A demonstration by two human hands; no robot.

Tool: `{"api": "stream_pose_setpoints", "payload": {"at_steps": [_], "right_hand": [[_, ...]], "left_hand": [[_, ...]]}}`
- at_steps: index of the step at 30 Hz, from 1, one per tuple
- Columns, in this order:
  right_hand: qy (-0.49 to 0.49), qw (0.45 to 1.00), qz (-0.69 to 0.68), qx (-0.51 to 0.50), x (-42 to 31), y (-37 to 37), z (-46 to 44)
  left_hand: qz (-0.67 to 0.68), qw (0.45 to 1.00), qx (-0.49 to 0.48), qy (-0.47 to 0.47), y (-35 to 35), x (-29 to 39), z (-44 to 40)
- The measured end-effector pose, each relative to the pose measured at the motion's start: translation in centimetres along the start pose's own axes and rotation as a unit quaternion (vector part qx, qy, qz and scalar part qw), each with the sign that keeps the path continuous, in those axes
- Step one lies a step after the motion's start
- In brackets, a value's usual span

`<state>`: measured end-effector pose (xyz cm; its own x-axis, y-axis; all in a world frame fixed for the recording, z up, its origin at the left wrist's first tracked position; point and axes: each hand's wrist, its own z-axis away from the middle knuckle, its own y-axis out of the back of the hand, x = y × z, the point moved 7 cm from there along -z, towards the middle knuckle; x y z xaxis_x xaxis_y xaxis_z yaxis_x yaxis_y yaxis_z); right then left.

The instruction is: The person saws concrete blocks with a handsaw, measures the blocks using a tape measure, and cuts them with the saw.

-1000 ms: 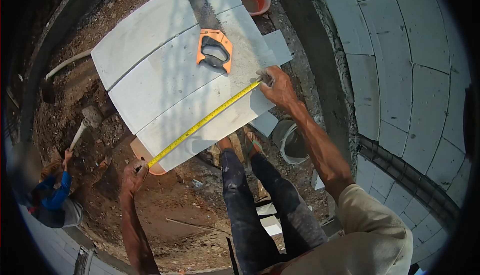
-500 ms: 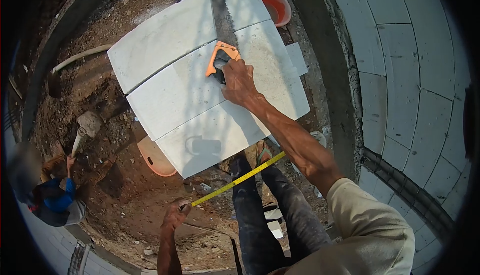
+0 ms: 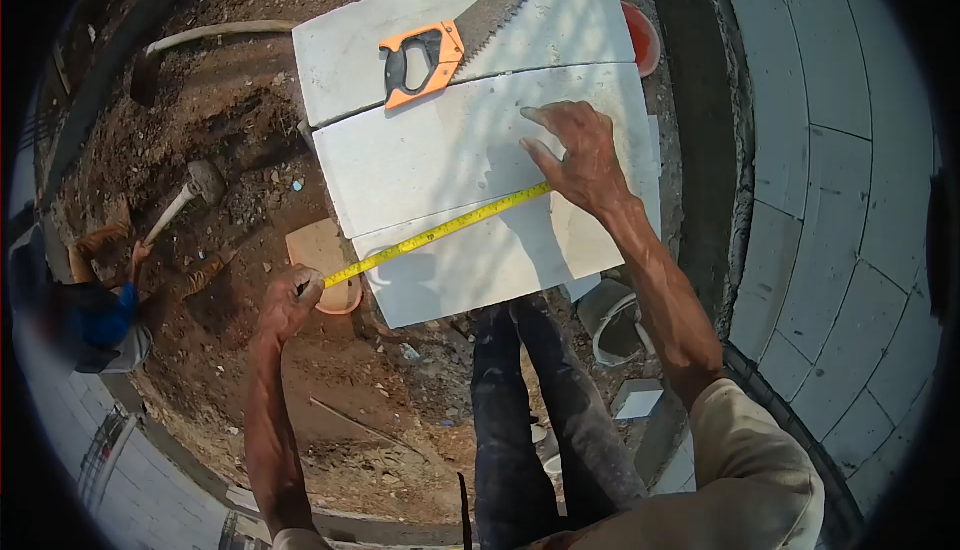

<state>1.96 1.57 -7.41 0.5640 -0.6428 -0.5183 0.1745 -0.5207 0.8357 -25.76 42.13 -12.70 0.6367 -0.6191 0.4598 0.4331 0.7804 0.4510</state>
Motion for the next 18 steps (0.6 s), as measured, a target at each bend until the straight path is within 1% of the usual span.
{"api": "stream_pose_setpoints", "payload": {"at_steps": [1,2,3,4,5,7,8,9,11,12,16,18], "right_hand": [[-0.050,0.999,0.009,-0.016,2.6,1.4,2.0],[-0.050,0.998,0.003,-0.028,4.4,2.8,3.4],[-0.080,0.995,0.045,-0.049,6.5,3.1,4.8],[-0.081,0.992,0.065,-0.072,8.0,3.2,5.6],[-0.073,0.993,0.054,-0.076,9.3,2.8,5.8],[-0.079,0.994,0.048,-0.062,11.6,1.3,5.7],[-0.094,0.995,0.029,-0.018,12.2,0.7,4.9],[-0.093,0.995,0.023,-0.019,12.9,-0.2,4.2],[-0.096,0.995,-0.002,-0.018,14.8,-1.6,2.8],[-0.051,0.997,0.053,-0.022,15.8,-2.3,2.5],[-0.029,0.998,0.062,-0.004,15.8,-2.7,2.0],[-0.021,0.997,0.067,0.032,16.2,-2.2,2.6]], "left_hand": [[-0.015,1.000,0.006,0.002,1.8,0.3,-1.6],[0.010,0.999,0.022,-0.024,3.2,1.7,-2.8],[0.034,0.997,0.038,-0.051,4.6,3.0,-4.3],[0.001,0.994,0.043,-0.100,5.9,3.6,-6.5],[-0.032,0.988,0.044,-0.146,6.9,3.9,-8.5],[-0.057,0.990,0.032,-0.121,8.3,4.3,-12.1],[-0.064,0.991,0.013,-0.115,9.0,4.6,-14.0],[-0.069,0.991,-0.008,-0.110,9.2,4.9,-15.3],[-0.079,0.991,-0.006,-0.104,9.5,6.4,-16.5],[-0.089,0.991,-0.004,-0.104,9.7,7.2,-16.8],[-0.111,0.988,-0.012,-0.111,10.2,7.1,-18.6],[-0.129,0.985,-0.010,-0.110,10.1,7.2,-19.0]]}}
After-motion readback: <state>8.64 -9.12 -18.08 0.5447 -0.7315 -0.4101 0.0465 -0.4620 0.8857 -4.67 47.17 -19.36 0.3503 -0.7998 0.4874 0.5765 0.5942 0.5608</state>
